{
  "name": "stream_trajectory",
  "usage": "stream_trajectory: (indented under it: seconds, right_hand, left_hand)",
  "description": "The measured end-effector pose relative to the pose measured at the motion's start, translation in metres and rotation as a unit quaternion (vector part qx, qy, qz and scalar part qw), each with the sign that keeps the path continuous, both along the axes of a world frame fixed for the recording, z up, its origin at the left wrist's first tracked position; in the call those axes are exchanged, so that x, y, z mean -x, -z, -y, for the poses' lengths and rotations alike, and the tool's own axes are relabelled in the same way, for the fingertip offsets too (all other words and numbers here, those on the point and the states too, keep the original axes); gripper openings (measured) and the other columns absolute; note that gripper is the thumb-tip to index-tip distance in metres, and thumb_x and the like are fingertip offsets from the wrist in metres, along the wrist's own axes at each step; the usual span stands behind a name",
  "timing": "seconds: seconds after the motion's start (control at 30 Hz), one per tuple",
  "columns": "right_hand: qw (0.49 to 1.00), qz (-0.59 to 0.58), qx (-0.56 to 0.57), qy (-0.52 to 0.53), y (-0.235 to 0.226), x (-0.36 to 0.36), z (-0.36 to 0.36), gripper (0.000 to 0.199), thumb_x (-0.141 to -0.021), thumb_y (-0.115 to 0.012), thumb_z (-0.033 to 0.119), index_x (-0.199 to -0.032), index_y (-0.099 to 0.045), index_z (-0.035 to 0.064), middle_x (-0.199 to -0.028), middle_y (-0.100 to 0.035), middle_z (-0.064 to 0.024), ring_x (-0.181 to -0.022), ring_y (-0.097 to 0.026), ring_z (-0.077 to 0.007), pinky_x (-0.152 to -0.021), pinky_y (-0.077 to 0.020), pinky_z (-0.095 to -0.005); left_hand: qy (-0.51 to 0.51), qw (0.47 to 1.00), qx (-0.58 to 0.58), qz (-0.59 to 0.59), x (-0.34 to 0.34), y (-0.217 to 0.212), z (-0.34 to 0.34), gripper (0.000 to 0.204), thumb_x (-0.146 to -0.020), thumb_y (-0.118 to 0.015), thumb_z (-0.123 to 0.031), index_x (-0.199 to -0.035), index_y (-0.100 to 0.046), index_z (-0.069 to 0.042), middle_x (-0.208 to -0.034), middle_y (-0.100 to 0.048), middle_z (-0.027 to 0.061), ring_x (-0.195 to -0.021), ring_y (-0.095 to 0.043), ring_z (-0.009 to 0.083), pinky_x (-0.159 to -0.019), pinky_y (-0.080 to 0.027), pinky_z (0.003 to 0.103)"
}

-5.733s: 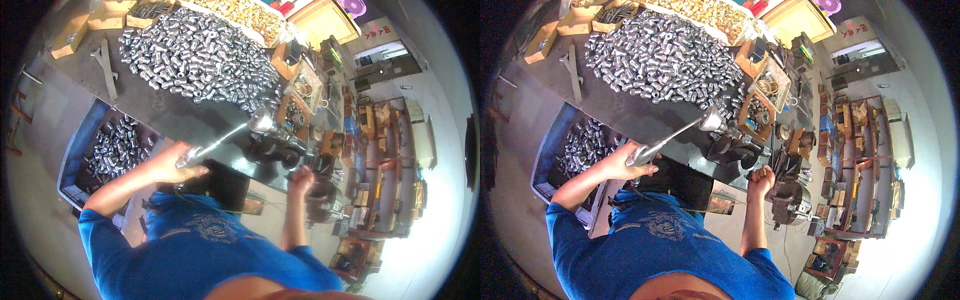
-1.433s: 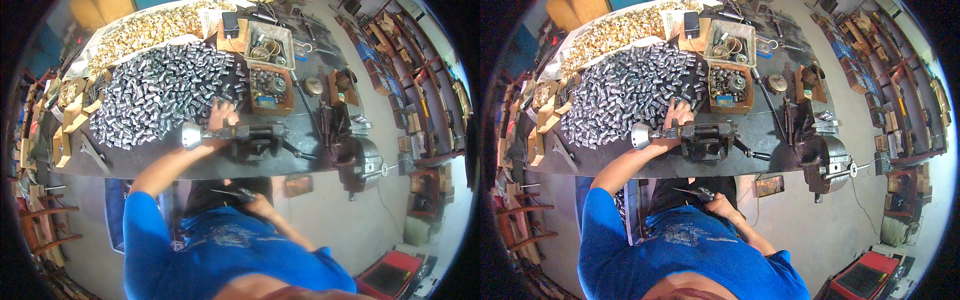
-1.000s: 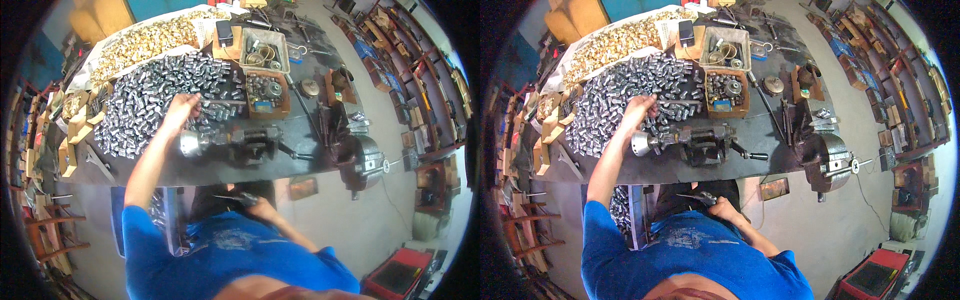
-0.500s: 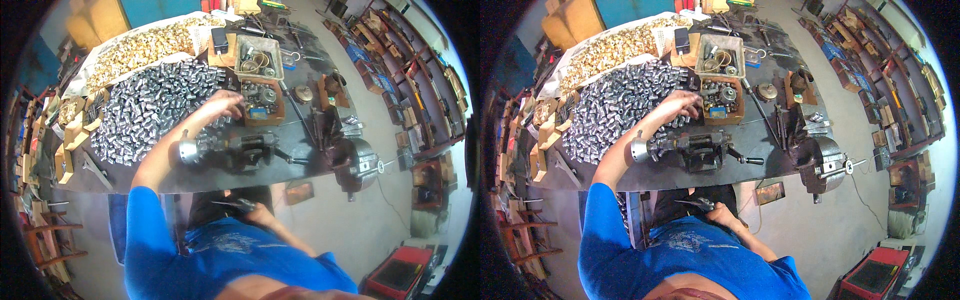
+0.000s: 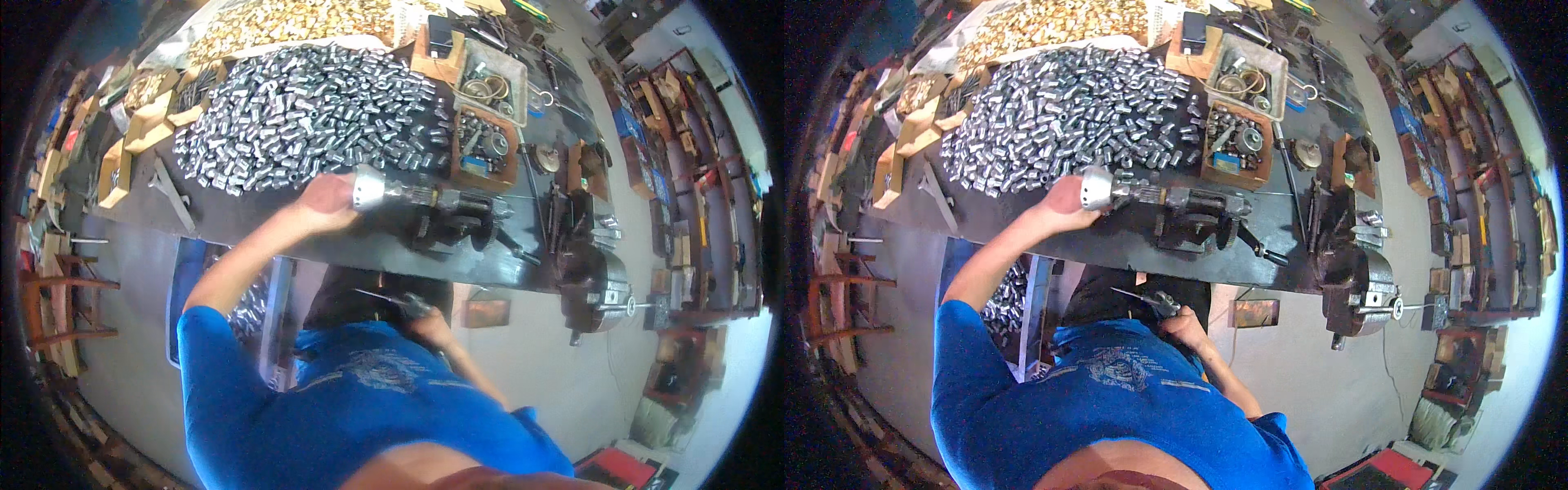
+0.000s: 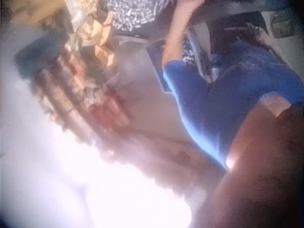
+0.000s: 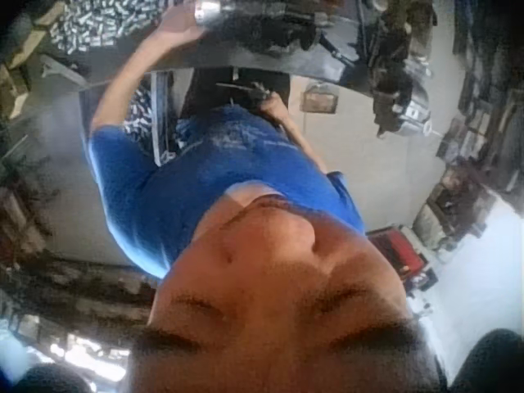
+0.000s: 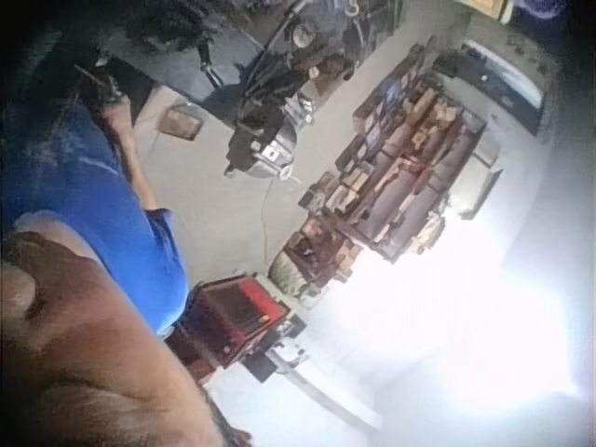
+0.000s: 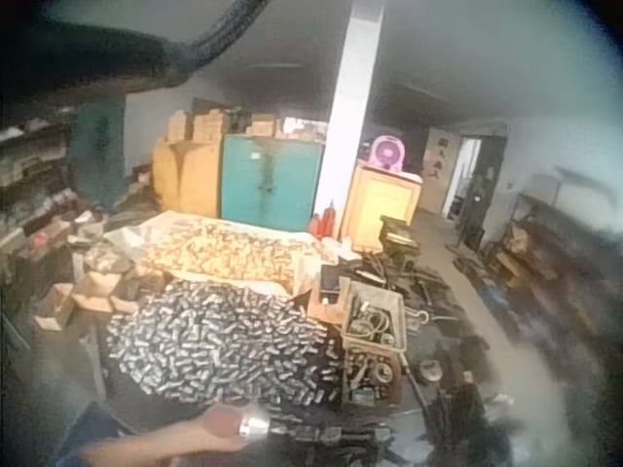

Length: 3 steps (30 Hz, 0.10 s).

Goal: The person repeatedly picks up small metal parts from a pile on the workbench, places them into a bench grinder, and operates the machine to process each part. After each cycle, the person removes the part and returns it to the pile, continuing the sequence.

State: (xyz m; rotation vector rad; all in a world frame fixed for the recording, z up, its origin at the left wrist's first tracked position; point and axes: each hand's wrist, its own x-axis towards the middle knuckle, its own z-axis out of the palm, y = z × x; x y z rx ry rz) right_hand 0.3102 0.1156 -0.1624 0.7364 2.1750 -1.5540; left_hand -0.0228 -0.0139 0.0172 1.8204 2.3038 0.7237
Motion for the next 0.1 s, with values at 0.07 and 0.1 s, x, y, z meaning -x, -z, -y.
stream_trajectory:
  seconds: [0.07,0.1]
  right_hand:
    - [0.996,-0.06,-0.021,-0.058,0.0,0.0009,-0.0043,0.037,-0.074,-0.064,0.015,-0.109,-0.059,0.005,-0.101,-0.064,-0.0112,-0.089,-0.062,-0.0187,-0.079,-0.0479,-0.0298]
    - [0.996,-0.06,-0.024,-0.062,-0.0001,0.0,-0.0059,0.037,-0.074,-0.064,0.015,-0.109,-0.059,0.005,-0.101,-0.064,-0.0112,-0.089,-0.062,-0.0187,-0.079,-0.0479,-0.0298]
  left_hand:
    - [-0.082,0.986,0.134,-0.063,-0.0186,0.0063,0.0038,0.028,-0.072,-0.064,-0.026,-0.096,-0.058,-0.012,-0.083,-0.061,0.016,-0.077,-0.061,0.0334,-0.062,-0.049,0.041]
    - [-0.093,0.983,0.145,-0.068,-0.0201,0.012,0.0042,0.029,-0.072,-0.064,-0.027,-0.096,-0.058,-0.012,-0.082,-0.061,0.0181,-0.077,-0.061,0.0329,-0.062,-0.049,0.041]
